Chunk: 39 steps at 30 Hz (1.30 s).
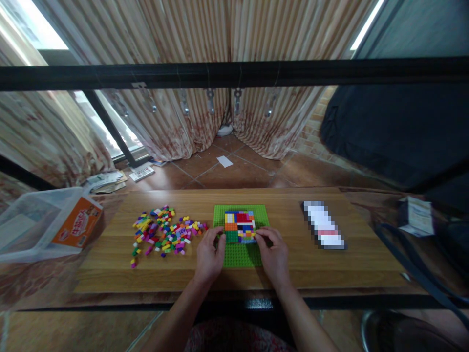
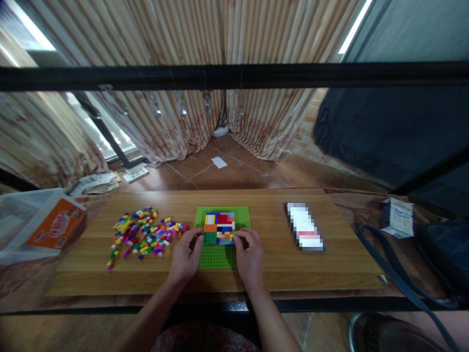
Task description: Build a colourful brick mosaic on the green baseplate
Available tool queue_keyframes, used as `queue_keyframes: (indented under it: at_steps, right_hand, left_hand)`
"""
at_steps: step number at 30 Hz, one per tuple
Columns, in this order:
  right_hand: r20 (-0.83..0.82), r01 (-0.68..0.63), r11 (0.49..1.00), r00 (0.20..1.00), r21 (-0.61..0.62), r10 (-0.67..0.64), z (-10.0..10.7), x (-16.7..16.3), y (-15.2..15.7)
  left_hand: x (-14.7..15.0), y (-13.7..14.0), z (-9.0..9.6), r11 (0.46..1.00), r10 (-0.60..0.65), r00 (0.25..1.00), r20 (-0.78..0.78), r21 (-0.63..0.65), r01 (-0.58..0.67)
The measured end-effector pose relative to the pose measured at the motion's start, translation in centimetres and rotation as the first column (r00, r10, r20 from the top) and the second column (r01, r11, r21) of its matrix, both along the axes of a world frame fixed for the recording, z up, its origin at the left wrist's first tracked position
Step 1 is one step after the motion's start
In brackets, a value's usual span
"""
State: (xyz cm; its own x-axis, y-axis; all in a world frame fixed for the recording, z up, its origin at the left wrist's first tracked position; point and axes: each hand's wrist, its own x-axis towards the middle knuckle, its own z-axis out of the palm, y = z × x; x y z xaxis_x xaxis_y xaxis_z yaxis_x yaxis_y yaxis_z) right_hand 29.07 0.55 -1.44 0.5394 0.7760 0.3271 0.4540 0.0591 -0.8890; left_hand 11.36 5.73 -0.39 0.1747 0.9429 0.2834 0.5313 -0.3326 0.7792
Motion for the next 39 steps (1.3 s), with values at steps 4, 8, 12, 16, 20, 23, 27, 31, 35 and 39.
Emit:
queue_keyframes:
  at_steps: [4,8,12,16,20,23,27,31,35,39]
  right_hand:
    - [-0.102,-0.012,0.998,0.995,-0.054,0.006,0.1,0.4,0.4]
    - [-0.207,-0.016,0.995,0.978,-0.094,-0.003,-0.1,0.6,1.1]
    - [-0.253,-0.012,0.989,0.967,-0.148,-0.026,0.1,0.7,1.6]
    - [-0.279,-0.035,0.974,0.96,-0.224,-0.03,0.7,0.6,1.8]
    - [-0.27,-0.049,0.972,0.963,-0.231,-0.015,0.9,0.6,2.0]
    - [-0.245,-0.05,0.972,0.969,-0.231,-0.009,0.8,0.8,1.9]
    - [-0.294,-0.077,0.981,0.956,-0.179,0.021,0.0,1.4,1.5]
    - [-0.398,-0.074,0.994,0.917,-0.076,0.038,-0.9,2.1,0.8]
    - [-0.263,-0.073,0.995,0.963,-0.074,0.051,-1.3,1.9,0.3]
    - [0.062,-0.129,0.99,0.989,-0.057,0.133,-1.1,1.0,-0.3]
  left_hand:
    - [0.0,0.0,0.0,1.0,-0.007,1.0,-0.004,0.002,0.007]
    - [0.0,-0.1,0.1,1.0,-0.024,1.0,-0.002,0.006,0.024]
    - [0.0,-0.1,0.1,0.999,-0.029,1.0,-0.007,0.017,0.029]
    - [0.0,0.0,-0.1,0.999,-0.032,0.999,-0.013,0.036,0.032]
    - [0.1,0.0,-0.3,0.999,-0.025,1.0,-0.008,0.04,0.026]
    - [0.1,-0.1,-0.2,0.999,-0.017,1.0,-0.004,0.037,0.017]
    - [0.0,-0.3,-0.1,0.999,-0.02,1.0,0.017,0.039,0.019]
    - [-0.1,-0.4,-0.1,0.998,-0.018,1.0,0.024,0.057,0.017]
    - [0.1,-0.5,0.1,0.998,-0.013,1.0,0.007,0.056,0.013]
    - [0.1,-1.3,0.3,0.999,-0.014,1.0,-0.015,0.053,0.014]
